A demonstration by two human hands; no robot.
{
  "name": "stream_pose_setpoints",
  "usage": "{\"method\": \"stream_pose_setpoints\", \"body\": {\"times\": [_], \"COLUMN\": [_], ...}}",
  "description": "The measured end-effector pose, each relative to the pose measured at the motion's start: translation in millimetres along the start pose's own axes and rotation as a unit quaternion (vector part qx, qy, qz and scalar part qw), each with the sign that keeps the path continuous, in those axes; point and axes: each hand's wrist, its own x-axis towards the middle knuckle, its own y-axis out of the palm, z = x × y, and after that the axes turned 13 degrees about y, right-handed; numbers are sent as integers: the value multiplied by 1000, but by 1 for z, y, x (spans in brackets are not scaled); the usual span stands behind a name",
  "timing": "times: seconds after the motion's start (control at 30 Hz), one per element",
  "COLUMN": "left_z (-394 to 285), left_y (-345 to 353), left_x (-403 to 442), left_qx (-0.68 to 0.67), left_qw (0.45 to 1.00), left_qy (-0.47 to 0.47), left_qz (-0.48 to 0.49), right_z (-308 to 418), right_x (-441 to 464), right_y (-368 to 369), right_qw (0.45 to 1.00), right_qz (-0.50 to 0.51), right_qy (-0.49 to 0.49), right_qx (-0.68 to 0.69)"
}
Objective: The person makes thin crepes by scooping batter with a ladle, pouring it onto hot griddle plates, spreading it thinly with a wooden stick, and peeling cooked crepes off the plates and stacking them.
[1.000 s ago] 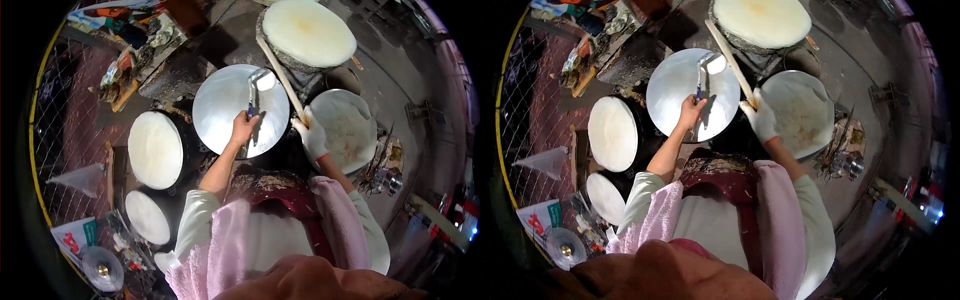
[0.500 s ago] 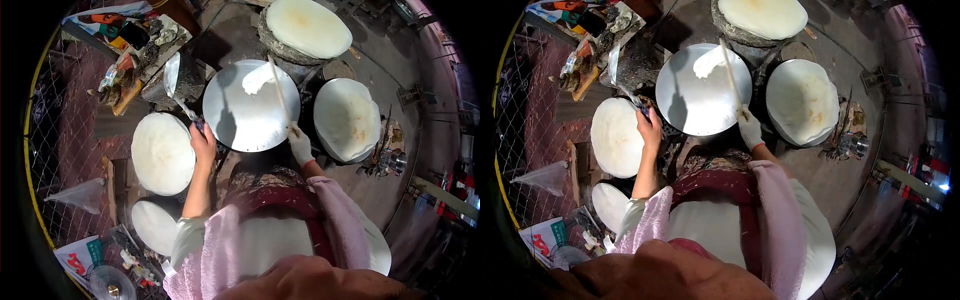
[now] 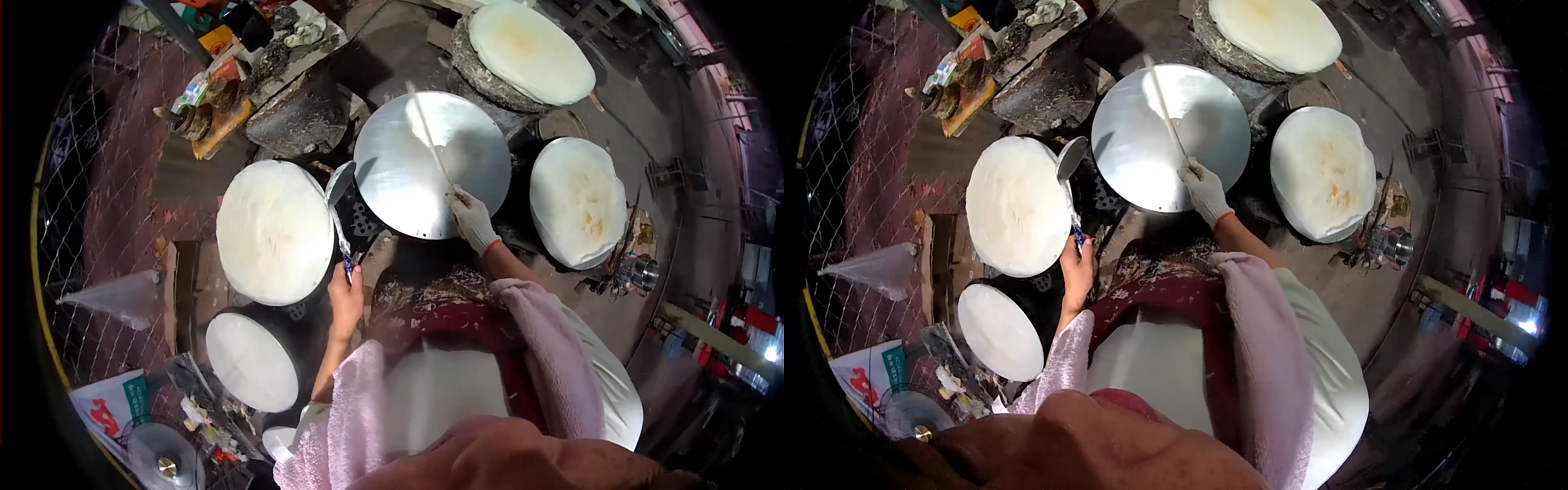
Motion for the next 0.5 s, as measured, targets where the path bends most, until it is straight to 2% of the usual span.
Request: {"method": "stream_pose_setpoints", "body": {"times": [0.07,0.1,0.13,0.2,0.23,0.3,0.33,0.37,0.47,0.5], "left_z": [-5,-13,-11,-8,-14,-14,-18,-26,-12,-21], "left_y": [-6,-10,-10,-6,-5,5,9,12,25,27], "left_x": [-7,-11,-14,-21,-23,-25,-27,-30,-46,-49], "left_qx": [-5,-5,8,35,16,43,57,19,17,20], "left_qw": [1000,999,998,990,993,992,991,996,993,992], "left_qy": [3,0,35,99,65,59,55,4,-15,-26], "left_qz": [-21,-32,-52,-95,-94,-102,-105,-93,-114,-124], "right_z": [22,37,40,29,27,26,19,13,33,33], "right_x": [-3,-9,-2,17,16,13,21,28,43,61], "right_y": [-15,-31,-56,-72,-75,-48,-44,-40,-87,-109], "right_qw": [997,989,993,996,997,997,994,989,958,974], "right_qz": [13,-33,10,-45,-2,61,98,135,89,89], "right_qy": [-5,-61,-53,-78,-26,29,26,23,-62,-55], "right_qx": [-74,-134,-102,-2,-74,-44,-49,-52,-265,-200]}}
